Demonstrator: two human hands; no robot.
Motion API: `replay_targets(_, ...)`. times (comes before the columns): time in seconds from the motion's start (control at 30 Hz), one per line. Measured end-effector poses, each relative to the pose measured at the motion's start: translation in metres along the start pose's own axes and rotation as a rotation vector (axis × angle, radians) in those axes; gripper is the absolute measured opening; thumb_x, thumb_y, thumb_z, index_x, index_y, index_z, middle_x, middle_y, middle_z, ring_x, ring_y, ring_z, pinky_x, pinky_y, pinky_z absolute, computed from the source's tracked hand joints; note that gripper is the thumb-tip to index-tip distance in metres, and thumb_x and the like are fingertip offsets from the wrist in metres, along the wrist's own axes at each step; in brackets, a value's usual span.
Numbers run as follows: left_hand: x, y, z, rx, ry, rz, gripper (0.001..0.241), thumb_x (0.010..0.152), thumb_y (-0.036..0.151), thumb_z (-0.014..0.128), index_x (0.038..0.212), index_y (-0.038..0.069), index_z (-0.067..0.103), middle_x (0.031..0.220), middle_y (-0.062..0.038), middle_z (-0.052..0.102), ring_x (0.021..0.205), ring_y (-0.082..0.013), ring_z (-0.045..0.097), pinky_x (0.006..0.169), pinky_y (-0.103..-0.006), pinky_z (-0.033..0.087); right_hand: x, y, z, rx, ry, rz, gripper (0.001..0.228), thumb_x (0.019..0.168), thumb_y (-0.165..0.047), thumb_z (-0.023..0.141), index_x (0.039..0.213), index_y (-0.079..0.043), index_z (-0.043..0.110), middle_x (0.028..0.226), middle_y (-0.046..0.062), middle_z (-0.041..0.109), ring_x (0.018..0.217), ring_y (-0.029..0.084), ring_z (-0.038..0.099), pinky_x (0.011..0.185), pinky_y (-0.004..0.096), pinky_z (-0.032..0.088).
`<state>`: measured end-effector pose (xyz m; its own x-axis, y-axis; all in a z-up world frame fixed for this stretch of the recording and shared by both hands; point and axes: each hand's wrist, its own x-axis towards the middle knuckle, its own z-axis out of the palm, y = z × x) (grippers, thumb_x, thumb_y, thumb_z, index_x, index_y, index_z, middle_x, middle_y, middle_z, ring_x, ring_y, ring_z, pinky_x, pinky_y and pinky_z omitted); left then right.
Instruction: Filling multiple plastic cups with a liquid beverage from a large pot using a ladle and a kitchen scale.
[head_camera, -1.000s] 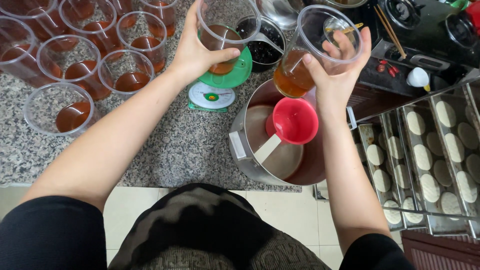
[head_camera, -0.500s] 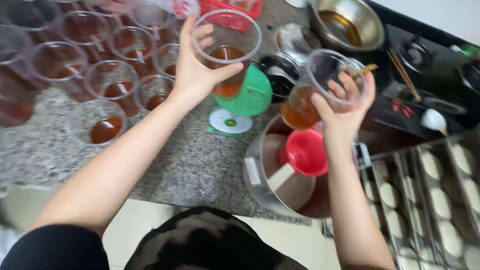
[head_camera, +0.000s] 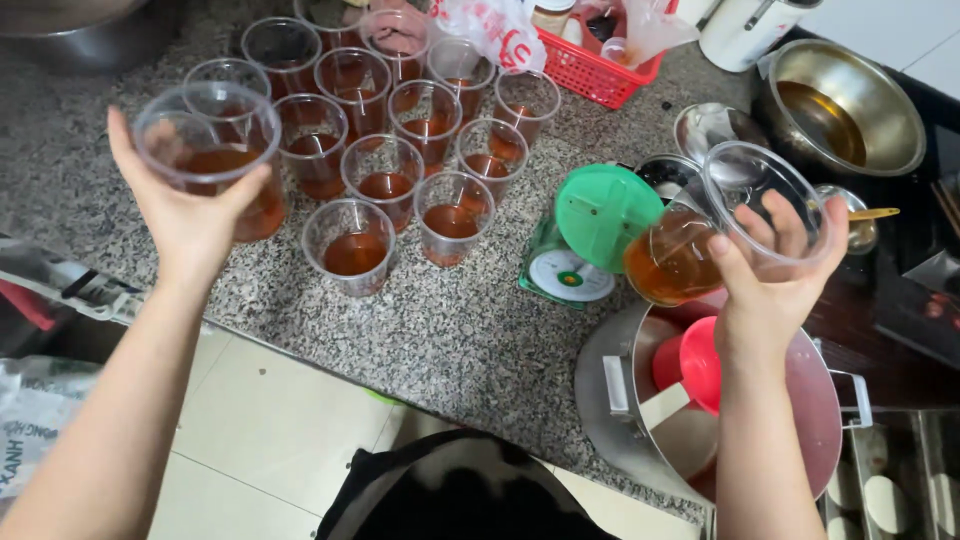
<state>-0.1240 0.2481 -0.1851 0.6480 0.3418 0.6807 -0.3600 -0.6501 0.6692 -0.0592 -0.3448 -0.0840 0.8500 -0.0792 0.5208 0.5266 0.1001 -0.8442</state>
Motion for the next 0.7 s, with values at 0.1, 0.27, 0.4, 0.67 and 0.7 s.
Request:
replay_targets(0.1,-0.028,-0.037,0.012,-0.071,0.074,-0.175,0.127,0.090,0.017,0.097,0.166,0.005,-0.005,0.159,-0.023,0.041,0.149,-0.0345,0.049,0.129,-0.0488,0.040,0.002,-0.004,0.010,0.068,-0.012,-0.003,0.097,0.099,0.017,0.078,0.166,-0.013,0.015,0.146,0.017,0.048,0.123,0.025,0.058,0.104,0.038,0.061)
replay_targets(0.27,-0.062,-0.058,0.044,-0.094,0.178,-0.351,0.127,0.086,0.015,0.100,0.167,0.003,0.002,0.163,-0.025,0.037,0.152,-0.0363,0.045,0.131,-0.0489,0.039,0.000,-0.019,0.017,0.007,-0.016,0.005,0.096,0.097,0.015,0.077,0.166,-0.012,0.017,0.147,0.018,0.048,0.127,0.026,0.058,0.109,0.038,0.060)
replay_targets(0.4,-0.071,-0.070,0.062,-0.091,0.189,-0.446,0.129,0.082,0.017,0.100,0.168,0.002,0.005,0.164,-0.024,0.036,0.151,-0.0358,0.045,0.127,-0.0474,0.041,-0.003,-0.027,0.013,-0.033,0.003,-0.015,0.097,0.095,0.015,0.077,0.166,-0.011,0.017,0.148,0.018,0.047,0.128,0.026,0.057,0.108,0.039,0.059)
replay_targets(0.67,-0.097,-0.108,0.079,0.036,0.181,-0.546,0.133,0.080,0.022,0.101,0.163,-0.008,0.002,0.163,-0.032,0.024,0.153,-0.0424,0.031,0.128,-0.0470,0.030,-0.013,-0.020,0.002,-0.039,0.022,0.007,0.095,0.098,0.014,0.078,0.166,-0.011,0.016,0.148,0.017,0.047,0.126,0.027,0.058,0.108,0.039,0.060)
replay_targets(0.7,-0.110,-0.116,0.085,0.042,0.181,-0.556,0.133,0.080,0.022,0.101,0.163,-0.008,0.002,0.163,-0.032,0.024,0.153,-0.0424,0.031,0.128,-0.0470,0.030,-0.013,-0.018,0.002,-0.041,0.017,0.016,0.095,0.098,0.014,0.078,0.166,-0.011,0.016,0.148,0.017,0.047,0.126,0.027,0.058,0.108,0.039,0.060)
